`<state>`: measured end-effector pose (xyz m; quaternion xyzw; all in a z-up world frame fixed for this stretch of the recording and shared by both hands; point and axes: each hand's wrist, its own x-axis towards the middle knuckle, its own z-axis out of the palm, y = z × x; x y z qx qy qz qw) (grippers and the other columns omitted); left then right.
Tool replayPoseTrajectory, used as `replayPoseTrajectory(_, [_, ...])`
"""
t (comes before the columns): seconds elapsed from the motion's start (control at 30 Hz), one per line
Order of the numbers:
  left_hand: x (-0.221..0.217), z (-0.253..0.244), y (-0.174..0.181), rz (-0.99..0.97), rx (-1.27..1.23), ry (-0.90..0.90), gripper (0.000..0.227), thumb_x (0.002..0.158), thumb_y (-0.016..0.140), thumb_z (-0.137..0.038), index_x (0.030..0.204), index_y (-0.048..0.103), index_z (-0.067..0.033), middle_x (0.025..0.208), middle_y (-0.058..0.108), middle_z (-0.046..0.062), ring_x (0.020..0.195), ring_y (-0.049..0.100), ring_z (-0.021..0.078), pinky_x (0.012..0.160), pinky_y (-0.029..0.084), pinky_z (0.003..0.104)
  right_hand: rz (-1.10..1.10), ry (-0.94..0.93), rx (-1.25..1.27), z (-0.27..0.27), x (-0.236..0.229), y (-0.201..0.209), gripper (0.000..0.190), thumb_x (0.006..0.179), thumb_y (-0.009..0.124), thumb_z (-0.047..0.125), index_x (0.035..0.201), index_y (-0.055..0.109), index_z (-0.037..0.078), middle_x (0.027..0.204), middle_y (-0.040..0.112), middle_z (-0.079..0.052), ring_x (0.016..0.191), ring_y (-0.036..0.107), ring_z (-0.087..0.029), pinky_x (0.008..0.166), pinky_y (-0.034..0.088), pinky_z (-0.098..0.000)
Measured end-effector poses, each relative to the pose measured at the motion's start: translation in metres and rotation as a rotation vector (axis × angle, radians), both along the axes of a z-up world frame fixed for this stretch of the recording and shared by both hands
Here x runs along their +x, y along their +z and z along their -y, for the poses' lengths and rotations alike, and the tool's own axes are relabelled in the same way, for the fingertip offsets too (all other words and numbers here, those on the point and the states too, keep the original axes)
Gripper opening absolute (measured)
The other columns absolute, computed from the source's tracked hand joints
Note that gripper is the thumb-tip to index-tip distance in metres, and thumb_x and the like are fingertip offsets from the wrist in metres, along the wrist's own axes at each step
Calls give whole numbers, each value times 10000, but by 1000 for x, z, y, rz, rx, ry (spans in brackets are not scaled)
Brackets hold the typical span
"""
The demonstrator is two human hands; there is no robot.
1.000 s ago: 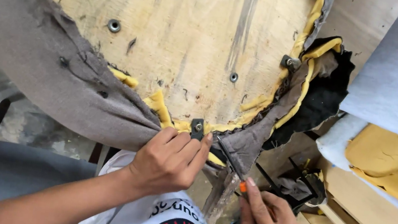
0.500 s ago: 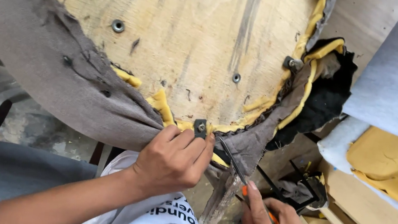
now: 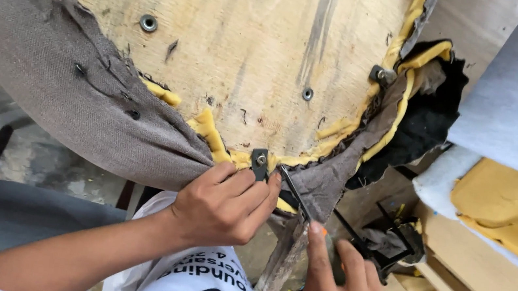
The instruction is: Removing staples and old fabric from a chair seat using a screwdriver as a pry tool.
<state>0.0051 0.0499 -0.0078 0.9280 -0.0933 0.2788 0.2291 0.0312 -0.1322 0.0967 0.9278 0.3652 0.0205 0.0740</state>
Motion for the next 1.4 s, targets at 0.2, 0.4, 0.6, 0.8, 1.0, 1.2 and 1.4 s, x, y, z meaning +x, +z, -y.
replayPoseTrajectory(0.2, [0,1,-2,48,-10,4,291,974,693,-36,706,624,-124,606,388,-34,554,386,145,547,299,289,-453,-291,131,38,10,-21,361,860,706,241,1221,711,214,923,737,30,667,683,-114,554,528,-311])
replayPoseTrajectory(0.4, [-1,0,-5,16,2,5,144,968,666,-56,837,716,-92,621,389,-34,562,403,146,534,314,281,-1510,-1349,1015,78,15,-56,518,888,611,66,1374,577,-109,688,540,-280,390,367,-233,362,333,-347])
replayPoseTrajectory(0.6, [-1,2,-3,-8,32,-3,150,990,627,-80,875,721,-99,629,387,-34,564,409,143,552,320,277,-1873,-1302,1427,96,-15,-98,314,982,536,193,1194,517,-38,693,421,-168,401,372,-145,313,272,-202])
replayPoseTrajectory(0.8, [-4,-1,-1,-1,25,-4,161,1010,608,-96,894,719,-95,642,398,-37,578,437,149,559,314,287,-1087,-1146,1037,46,-18,-59,308,920,612,178,1017,698,-101,702,680,-193,522,613,-203,322,439,-291])
replayPoseTrajectory(1.0, [-2,3,-4,1,17,-21,145,981,615,-63,926,748,-78,620,456,-22,554,451,148,559,317,280,-408,-423,110,21,19,3,279,920,647,226,1177,754,200,897,738,77,731,684,-61,576,480,-240])
replayPoseTrajectory(1.2, [-4,2,-7,4,2,2,109,976,660,-73,902,737,-95,626,403,-33,566,410,151,555,321,283,-304,-157,-140,17,32,12,313,954,578,290,1244,692,318,865,675,120,574,610,-166,405,430,-342])
replayPoseTrajectory(1.4, [-5,1,-8,8,-13,15,115,961,687,-56,865,740,-92,620,414,-40,570,412,142,551,314,281,-161,-137,-163,11,30,8,310,953,666,317,1259,717,310,926,708,120,629,638,-113,464,442,-304])
